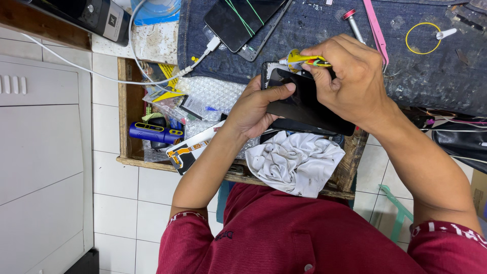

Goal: The person applies adhesive from a tube to the edges of a phone frame and then presses a new screen panel onto the frame.

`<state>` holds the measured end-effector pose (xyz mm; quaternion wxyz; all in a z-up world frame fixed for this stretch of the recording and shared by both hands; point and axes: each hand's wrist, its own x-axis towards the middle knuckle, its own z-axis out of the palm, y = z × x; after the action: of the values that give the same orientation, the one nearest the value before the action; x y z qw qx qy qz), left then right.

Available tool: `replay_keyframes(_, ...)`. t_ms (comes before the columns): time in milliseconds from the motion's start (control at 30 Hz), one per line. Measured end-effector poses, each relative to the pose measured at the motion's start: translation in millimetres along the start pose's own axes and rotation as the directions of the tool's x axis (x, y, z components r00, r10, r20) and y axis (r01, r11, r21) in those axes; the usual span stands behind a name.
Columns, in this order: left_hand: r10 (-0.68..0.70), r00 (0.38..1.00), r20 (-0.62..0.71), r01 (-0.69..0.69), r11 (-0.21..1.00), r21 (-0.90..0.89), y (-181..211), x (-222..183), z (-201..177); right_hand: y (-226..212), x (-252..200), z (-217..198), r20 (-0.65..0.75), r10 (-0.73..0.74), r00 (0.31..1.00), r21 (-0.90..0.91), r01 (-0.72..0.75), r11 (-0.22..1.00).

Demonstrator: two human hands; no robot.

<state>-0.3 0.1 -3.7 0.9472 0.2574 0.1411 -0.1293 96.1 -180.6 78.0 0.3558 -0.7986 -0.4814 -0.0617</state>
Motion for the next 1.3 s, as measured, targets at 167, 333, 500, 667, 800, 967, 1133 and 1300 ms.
replay_keyframes(167, 0.007, 1.000, -0.014, -0.007, 1.000, 0.001, -0.9, 0.8, -1.4, -5.2, 4.0, -2.6, -0.001, -0.008, 1.000, -0.002, 0.008, 1.000)
replay_keyframes(333, 0.000, 1.000, -0.007, 0.000, 1.000, 0.008, -0.4, 1.3, -1.1, -13.0, 6.4, -9.5, -0.048, -0.042, 0.998, -0.022, 0.041, 0.999)
replay_keyframes(500, 0.004, 0.997, 0.078, -0.006, 1.000, 0.019, 8.3, -6.0, 11.4, -7.9, -25.2, -50.3, -0.104, 0.298, 0.949, 0.216, -0.271, 0.938)
replay_keyframes(667, 0.018, 0.994, 0.103, -0.024, 0.998, 0.061, 9.4, -8.0, 13.5, -15.0, -92.0, -109.3, 0.385, 0.308, 0.870, 0.279, -0.428, 0.860)
replay_keyframes(800, 0.045, 0.993, 0.109, -0.054, 0.995, 0.078, 9.2, -7.5, 14.9, -25.8, -141.0, -55.1, 0.586, 0.508, 0.631, -0.076, -0.581, 0.810)
replay_keyframes(967, 0.021, 0.997, 0.077, -0.026, 0.998, 0.065, 10.0, -7.8, 17.5, -23.7, -167.4, -9.2, 0.562, 0.576, 0.594, -0.203, -0.575, 0.792)
replay_keyframes(1133, 0.046, 0.996, 0.081, -0.051, 0.997, 0.061, 11.7, -4.9, 22.6, -39.5, -160.4, -53.8, 0.365, 0.518, 0.774, -0.073, -0.531, 0.844)
replay_keyframes(1300, -0.007, 0.997, 0.078, 0.006, 1.000, 0.006, 16.1, -13.6, 18.7, -33.6, -142.8, -95.4, -0.084, 0.352, 0.932, -0.509, -0.344, 0.789)
